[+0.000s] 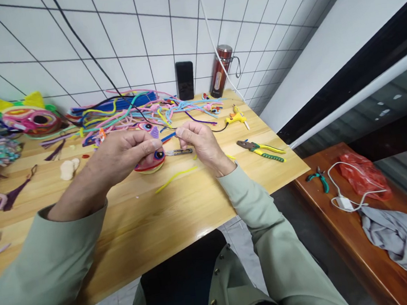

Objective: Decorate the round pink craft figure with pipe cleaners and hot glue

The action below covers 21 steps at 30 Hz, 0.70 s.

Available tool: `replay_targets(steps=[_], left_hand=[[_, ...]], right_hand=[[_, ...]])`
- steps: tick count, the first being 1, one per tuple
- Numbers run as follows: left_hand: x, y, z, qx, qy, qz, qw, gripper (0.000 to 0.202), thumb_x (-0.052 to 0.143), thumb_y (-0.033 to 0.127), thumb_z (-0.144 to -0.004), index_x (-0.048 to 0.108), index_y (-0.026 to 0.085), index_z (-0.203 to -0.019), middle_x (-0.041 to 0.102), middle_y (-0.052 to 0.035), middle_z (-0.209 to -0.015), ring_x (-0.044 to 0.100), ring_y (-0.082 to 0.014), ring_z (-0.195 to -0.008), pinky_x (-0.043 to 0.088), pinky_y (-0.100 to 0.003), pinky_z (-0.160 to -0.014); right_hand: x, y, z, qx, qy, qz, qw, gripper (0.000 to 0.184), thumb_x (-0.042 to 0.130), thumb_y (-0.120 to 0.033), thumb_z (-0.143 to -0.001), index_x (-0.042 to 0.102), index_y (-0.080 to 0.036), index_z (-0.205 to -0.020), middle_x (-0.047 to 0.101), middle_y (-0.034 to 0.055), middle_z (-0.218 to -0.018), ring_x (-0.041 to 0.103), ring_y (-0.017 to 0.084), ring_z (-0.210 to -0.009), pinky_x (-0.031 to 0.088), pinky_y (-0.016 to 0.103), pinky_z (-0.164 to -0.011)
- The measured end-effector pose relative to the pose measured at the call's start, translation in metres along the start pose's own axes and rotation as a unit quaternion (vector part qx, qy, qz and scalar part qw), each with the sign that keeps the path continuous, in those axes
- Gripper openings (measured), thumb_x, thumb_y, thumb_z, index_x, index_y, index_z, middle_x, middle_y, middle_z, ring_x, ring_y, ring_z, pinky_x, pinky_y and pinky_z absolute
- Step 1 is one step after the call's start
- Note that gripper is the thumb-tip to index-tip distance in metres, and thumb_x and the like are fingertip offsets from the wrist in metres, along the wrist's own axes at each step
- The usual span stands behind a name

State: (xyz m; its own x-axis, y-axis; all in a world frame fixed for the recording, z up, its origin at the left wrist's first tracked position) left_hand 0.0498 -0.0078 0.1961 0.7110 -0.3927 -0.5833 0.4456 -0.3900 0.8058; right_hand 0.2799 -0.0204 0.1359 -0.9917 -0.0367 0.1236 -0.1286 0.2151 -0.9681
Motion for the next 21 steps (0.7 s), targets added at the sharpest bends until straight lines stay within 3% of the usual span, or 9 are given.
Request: replay_targets(steps=[4, 8, 14, 21], left_hand=[[-0.002, -0.007, -0.002, 0.006, -0.015, 0.0, 1.0, 0.047, 0.067, 0.056, -0.106, 0.073, 0.023, -0.072, 0.069, -0.0025, -0.066, 0.059, -0.0174, -0.061, 0.044, -0.031, -0.061], [-0.007, -0.008, -0.002, 0.011, 0.011, 0.015, 1.0, 0.06, 0.057, 0.069, -0.111, 0.074, 0.023, -0.078, 0.069, -0.0042, -0.071, 0.059, -0.0188, -0.065, 0.044, -0.032, -0.064], [-0.004, 0.0, 0.0, -0.006, 0.019, -0.014, 1.0, 0.04, 0.071, 0.052, -0.096, 0.064, 0.023, -0.068, 0.058, -0.001, -0.069, 0.05, -0.0174, -0.067, 0.038, -0.033, -0.066], [-0.003, 0.003, 0.003, 0.027, 0.016, 0.032, 0.999, 0.039, 0.068, 0.053, -0.095, 0.067, 0.023, -0.071, 0.061, -0.0019, -0.073, 0.053, -0.0178, -0.07, 0.041, -0.033, -0.069]], right_hand=[[-0.002, 0.001, -0.002, -0.002, 0.013, 0.01, 1.0, 0.063, 0.103, -0.08, -0.077, 0.069, -0.026, -0.077, 0.062, -0.0063, -0.062, 0.051, 0.013, -0.06, 0.049, 0.03, -0.068], [-0.003, 0.002, -0.003, -0.013, 0.046, 0.025, 0.999, 0.063, 0.1, -0.082, -0.079, 0.07, -0.026, -0.076, 0.062, -0.0056, -0.063, 0.051, 0.013, -0.061, 0.05, 0.03, -0.068], [0.0, 0.001, 0.0, -0.015, 0.041, 0.029, 0.999, 0.061, 0.101, -0.08, -0.082, 0.072, -0.026, -0.079, 0.063, -0.0056, -0.064, 0.053, 0.013, -0.062, 0.052, 0.031, -0.069], [0.002, 0.0, 0.001, -0.027, 0.032, 0.0, 0.999, 0.064, 0.103, -0.081, -0.082, 0.069, -0.026, -0.076, 0.061, -0.0067, -0.063, 0.052, 0.012, -0.061, 0.051, 0.03, -0.07]])
Point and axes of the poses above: each hand's wrist, its own z-axis away from the middle knuckle, its own x-axis out of the palm, y = z × x, the point moved 1 cm from there along -z, towards the middle knuckle
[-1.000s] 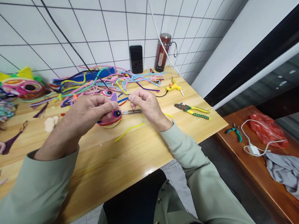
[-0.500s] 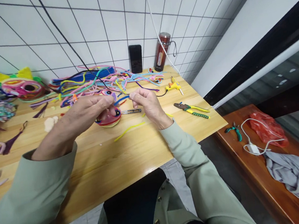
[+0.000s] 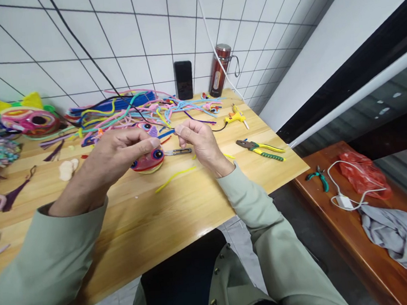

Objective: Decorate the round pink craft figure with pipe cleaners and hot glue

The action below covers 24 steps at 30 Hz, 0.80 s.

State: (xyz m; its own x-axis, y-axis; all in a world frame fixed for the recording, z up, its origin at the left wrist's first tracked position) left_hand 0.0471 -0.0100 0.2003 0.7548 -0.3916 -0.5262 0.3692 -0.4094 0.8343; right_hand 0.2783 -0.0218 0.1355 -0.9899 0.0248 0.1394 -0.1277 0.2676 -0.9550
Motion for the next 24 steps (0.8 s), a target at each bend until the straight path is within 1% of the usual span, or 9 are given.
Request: replay_targets(steps=[2, 4, 8, 11, 13, 15, 17, 21, 24], left_hand=[[-0.002, -0.002, -0.001, -0.006, -0.037, -0.014, 0.999, 0.039, 0.069, 0.054, -0.095, 0.07, 0.023, -0.072, 0.062, -0.0016, -0.071, 0.053, -0.0176, -0.069, 0.04, -0.032, -0.067], [-0.003, -0.004, -0.003, -0.012, -0.054, -0.024, 0.998, 0.039, 0.07, 0.056, -0.096, 0.074, 0.022, -0.076, 0.066, -0.002, -0.073, 0.056, -0.0179, -0.07, 0.041, -0.032, -0.067], [0.002, -0.008, -0.005, -0.022, 0.0, 0.0, 1.0, 0.039, 0.08, 0.06, -0.093, 0.084, 0.021, -0.094, 0.08, -0.004, -0.085, 0.065, -0.019, -0.074, 0.046, -0.029, -0.067], [0.01, -0.011, -0.006, -0.024, 0.024, -0.005, 0.999, 0.031, 0.078, 0.05, -0.095, 0.084, 0.021, -0.087, 0.079, -0.0041, -0.077, 0.062, -0.0172, -0.067, 0.043, -0.027, -0.061], [0.013, -0.014, -0.006, -0.03, 0.025, -0.005, 0.999, 0.033, 0.074, 0.047, -0.098, 0.082, 0.02, -0.08, 0.077, -0.0048, -0.071, 0.059, -0.0162, -0.061, 0.042, -0.027, -0.058], [0.013, -0.016, -0.005, -0.042, 0.025, 0.014, 0.999, 0.035, 0.073, 0.047, -0.1, 0.082, 0.02, -0.08, 0.077, -0.0056, -0.069, 0.059, -0.0158, -0.058, 0.042, -0.026, -0.056], [0.011, -0.016, -0.005, -0.056, 0.014, 0.044, 0.997, 0.035, 0.074, 0.048, -0.101, 0.084, 0.02, -0.083, 0.079, -0.0065, -0.072, 0.06, -0.0157, -0.056, 0.042, -0.026, -0.054], [0.005, -0.014, -0.004, -0.062, -0.041, 0.081, 0.994, 0.031, 0.079, 0.043, -0.101, 0.084, 0.02, -0.081, 0.082, -0.0082, -0.075, 0.063, -0.0155, -0.057, 0.044, -0.025, -0.054], [0.004, -0.012, -0.005, -0.058, -0.048, 0.076, 0.994, 0.031, 0.083, 0.042, -0.099, 0.082, 0.02, -0.077, 0.082, -0.0084, -0.074, 0.064, -0.0148, -0.057, 0.046, -0.024, -0.055]], right_hand=[[0.0, -0.001, 0.001, -0.011, 0.0, 0.009, 1.0, 0.065, 0.102, -0.081, -0.084, 0.07, -0.026, -0.077, 0.063, -0.0064, -0.064, 0.053, 0.012, -0.061, 0.052, 0.03, -0.07], [0.0, -0.002, 0.002, -0.028, 0.001, 0.031, 0.999, 0.063, 0.101, -0.08, -0.086, 0.073, -0.025, -0.079, 0.065, -0.0055, -0.066, 0.055, 0.013, -0.063, 0.052, 0.03, -0.07], [0.002, -0.001, 0.006, -0.047, 0.004, 0.08, 0.996, 0.061, 0.097, -0.079, -0.092, 0.072, -0.025, -0.081, 0.066, -0.0046, -0.069, 0.057, 0.013, -0.065, 0.052, 0.03, -0.068], [0.005, 0.002, 0.008, -0.041, -0.014, 0.098, 0.994, 0.065, 0.094, -0.085, -0.093, 0.07, -0.025, -0.083, 0.066, -0.0046, -0.07, 0.057, 0.013, -0.065, 0.053, 0.03, -0.068], [0.007, 0.004, 0.008, -0.037, -0.025, 0.088, 0.995, 0.068, 0.094, -0.089, -0.09, 0.07, -0.026, -0.083, 0.067, -0.0045, -0.07, 0.058, 0.013, -0.065, 0.056, 0.03, -0.069], [0.008, 0.005, 0.009, -0.029, -0.03, 0.062, 0.997, 0.071, 0.097, -0.091, -0.086, 0.07, -0.025, -0.082, 0.067, -0.0047, -0.07, 0.058, 0.013, -0.064, 0.057, 0.03, -0.07], [0.009, 0.005, 0.008, -0.018, -0.034, 0.034, 0.999, 0.072, 0.1, -0.091, -0.082, 0.07, -0.025, -0.08, 0.067, -0.0051, -0.068, 0.058, 0.013, -0.063, 0.057, 0.03, -0.069], [0.008, 0.002, 0.008, 0.011, -0.059, -0.001, 0.998, 0.072, 0.105, -0.088, -0.078, 0.071, -0.025, -0.078, 0.068, -0.0051, -0.066, 0.056, 0.012, -0.06, 0.054, 0.029, -0.069], [0.006, 0.001, 0.007, 0.038, -0.077, -0.01, 0.996, 0.072, 0.108, -0.086, -0.074, 0.072, -0.024, -0.077, 0.068, -0.0051, -0.066, 0.055, 0.012, -0.06, 0.053, 0.029, -0.068]])
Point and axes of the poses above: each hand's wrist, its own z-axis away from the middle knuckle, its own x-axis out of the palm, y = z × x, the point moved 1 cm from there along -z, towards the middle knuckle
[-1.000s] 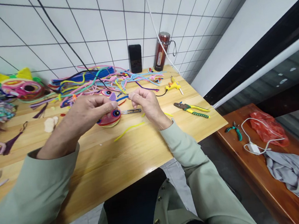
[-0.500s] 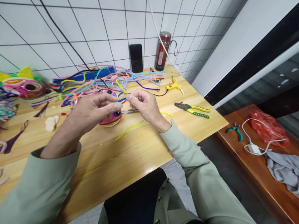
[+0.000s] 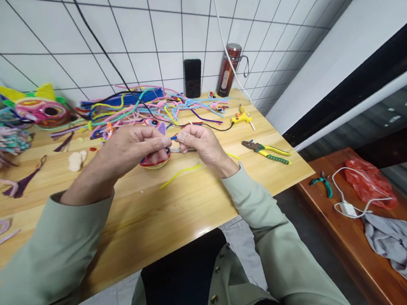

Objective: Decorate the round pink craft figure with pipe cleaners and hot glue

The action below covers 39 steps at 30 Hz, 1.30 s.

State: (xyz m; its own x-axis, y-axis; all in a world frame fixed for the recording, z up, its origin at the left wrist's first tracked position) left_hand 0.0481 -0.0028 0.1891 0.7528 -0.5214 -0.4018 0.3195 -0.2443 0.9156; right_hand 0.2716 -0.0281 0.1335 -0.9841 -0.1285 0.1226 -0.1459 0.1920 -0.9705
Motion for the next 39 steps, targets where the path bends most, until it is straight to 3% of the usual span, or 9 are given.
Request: replay_targets(steps=[5, 8, 12, 17, 21, 27, 33, 39], left_hand=[[0.005, 0.001, -0.002, -0.004, 0.024, -0.013, 1.0, 0.03, 0.079, 0.036, -0.099, 0.078, 0.02, -0.074, 0.081, -0.0059, -0.071, 0.064, -0.0145, -0.056, 0.048, -0.024, -0.055], [0.006, 0.0, -0.002, 0.008, 0.039, -0.04, 0.998, 0.029, 0.075, 0.033, -0.1, 0.077, 0.02, -0.074, 0.081, -0.0044, -0.07, 0.065, -0.0149, -0.057, 0.047, -0.025, -0.055], [0.007, 0.0, -0.001, 0.04, 0.046, -0.1, 0.993, 0.033, 0.072, 0.029, -0.099, 0.075, 0.021, -0.068, 0.075, -0.0014, -0.063, 0.062, -0.014, -0.057, 0.043, -0.026, -0.058], [0.005, 0.003, 0.0, 0.026, 0.014, -0.109, 0.994, 0.033, 0.072, 0.031, -0.1, 0.074, 0.021, -0.068, 0.077, -0.0008, -0.065, 0.065, -0.0144, -0.058, 0.045, -0.026, -0.06], [0.0, 0.004, 0.002, 0.007, -0.002, -0.122, 0.992, 0.03, 0.072, 0.03, -0.101, 0.079, 0.02, -0.074, 0.082, -0.0023, -0.072, 0.069, -0.0156, -0.061, 0.046, -0.027, -0.06], [-0.004, 0.006, 0.004, 0.023, -0.014, -0.132, 0.991, 0.033, 0.072, 0.033, -0.103, 0.077, 0.02, -0.072, 0.08, -0.0018, -0.068, 0.066, -0.0137, -0.057, 0.043, -0.024, -0.057], [-0.006, 0.008, 0.01, -0.003, -0.031, -0.102, 0.994, 0.032, 0.078, 0.036, -0.102, 0.078, 0.02, -0.074, 0.08, -0.0035, -0.071, 0.072, -0.0146, -0.063, 0.051, -0.023, -0.061], [0.005, -0.001, 0.032, -0.025, 0.034, -0.052, 0.998, 0.03, 0.082, 0.04, -0.103, 0.079, 0.02, -0.082, 0.076, -0.0028, -0.068, 0.071, -0.0158, -0.062, 0.058, -0.026, -0.065]], right_hand=[[-0.005, 0.002, -0.001, -0.008, 0.02, 0.01, 1.0, 0.07, 0.109, -0.084, -0.074, 0.072, -0.024, -0.076, 0.069, -0.0044, -0.068, 0.058, 0.012, -0.063, 0.057, 0.03, -0.072], [-0.007, 0.001, -0.001, -0.017, 0.029, 0.039, 0.999, 0.069, 0.107, -0.086, -0.075, 0.078, -0.024, -0.085, 0.075, -0.0025, -0.076, 0.066, 0.015, -0.07, 0.062, 0.032, -0.077], [-0.006, -0.001, 0.003, -0.022, -0.014, 0.091, 0.996, 0.068, 0.104, -0.087, -0.08, 0.087, -0.024, -0.1, 0.086, 0.0021, -0.093, 0.077, 0.018, -0.084, 0.067, 0.034, -0.085], [-0.008, -0.002, 0.006, -0.016, -0.03, 0.127, 0.991, 0.067, 0.1, -0.088, -0.088, 0.082, -0.023, -0.087, 0.086, 0.0026, -0.081, 0.077, 0.019, -0.075, 0.066, 0.035, -0.081], [-0.009, -0.004, 0.007, -0.03, -0.023, 0.116, 0.993, 0.066, 0.098, -0.087, -0.09, 0.08, -0.024, -0.087, 0.087, 0.0026, -0.082, 0.078, 0.019, -0.074, 0.069, 0.036, -0.082], [-0.007, -0.007, 0.008, -0.042, -0.03, 0.139, 0.989, 0.066, 0.094, -0.088, -0.094, 0.08, -0.023, -0.09, 0.087, 0.0034, -0.084, 0.081, 0.02, -0.079, 0.071, 0.036, -0.084], [-0.011, -0.007, 0.007, -0.059, -0.082, 0.138, 0.985, 0.063, 0.092, -0.083, -0.099, 0.083, -0.021, -0.096, 0.088, 0.0036, -0.088, 0.082, 0.019, -0.082, 0.07, 0.034, -0.085], [-0.005, -0.001, 0.011, -0.033, -0.135, 0.12, 0.983, 0.055, 0.092, -0.076, -0.101, 0.081, -0.023, -0.101, 0.085, 0.0023, -0.088, 0.082, 0.019, -0.083, 0.069, 0.034, -0.087]])
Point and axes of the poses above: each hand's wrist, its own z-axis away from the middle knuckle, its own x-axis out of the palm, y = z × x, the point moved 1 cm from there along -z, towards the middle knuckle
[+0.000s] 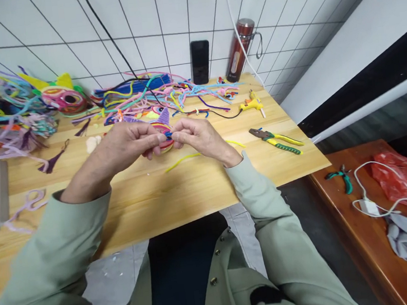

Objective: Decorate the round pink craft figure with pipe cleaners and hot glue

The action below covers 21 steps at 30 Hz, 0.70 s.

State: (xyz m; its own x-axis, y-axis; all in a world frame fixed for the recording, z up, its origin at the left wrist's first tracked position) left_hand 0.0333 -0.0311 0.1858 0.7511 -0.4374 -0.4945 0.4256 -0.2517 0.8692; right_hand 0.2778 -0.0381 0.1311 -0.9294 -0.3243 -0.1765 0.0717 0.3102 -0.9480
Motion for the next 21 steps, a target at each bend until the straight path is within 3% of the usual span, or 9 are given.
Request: replay_targets(steps=[6, 13, 21], left_hand=[[0.018, -0.016, 0.03, 0.04, 0.075, 0.032, 0.996, 0.035, 0.075, 0.044, -0.105, 0.077, 0.02, -0.079, 0.081, -0.005, -0.074, 0.07, -0.015, -0.063, 0.056, -0.026, -0.065], [0.039, -0.027, 0.052, 0.05, 0.067, 0.045, 0.995, 0.039, 0.074, 0.051, -0.102, 0.078, 0.02, -0.078, 0.082, -0.0057, -0.073, 0.071, -0.0153, -0.062, 0.056, -0.026, -0.067], [0.06, -0.044, 0.069, 0.048, 0.05, 0.071, 0.995, 0.038, 0.073, 0.053, -0.102, 0.077, 0.021, -0.082, 0.085, -0.0058, -0.078, 0.072, -0.0154, -0.063, 0.055, -0.025, -0.065]], right_hand=[[0.018, -0.001, 0.012, 0.03, -0.026, -0.04, 0.998, 0.057, 0.094, -0.079, -0.097, 0.076, -0.024, -0.095, 0.086, 0.0031, -0.088, 0.082, 0.02, -0.083, 0.069, 0.036, -0.087], [0.023, 0.007, 0.035, 0.018, 0.002, 0.007, 1.0, 0.042, 0.1, -0.063, -0.093, 0.087, -0.023, -0.094, 0.083, 0.0016, -0.096, 0.069, 0.017, -0.088, 0.054, 0.033, -0.084], [0.038, 0.021, 0.065, 0.127, 0.042, -0.094, 0.987, 0.049, 0.108, -0.06, -0.076, 0.08, -0.023, -0.092, 0.072, -0.0034, -0.083, 0.056, 0.014, -0.074, 0.051, 0.031, -0.076]])
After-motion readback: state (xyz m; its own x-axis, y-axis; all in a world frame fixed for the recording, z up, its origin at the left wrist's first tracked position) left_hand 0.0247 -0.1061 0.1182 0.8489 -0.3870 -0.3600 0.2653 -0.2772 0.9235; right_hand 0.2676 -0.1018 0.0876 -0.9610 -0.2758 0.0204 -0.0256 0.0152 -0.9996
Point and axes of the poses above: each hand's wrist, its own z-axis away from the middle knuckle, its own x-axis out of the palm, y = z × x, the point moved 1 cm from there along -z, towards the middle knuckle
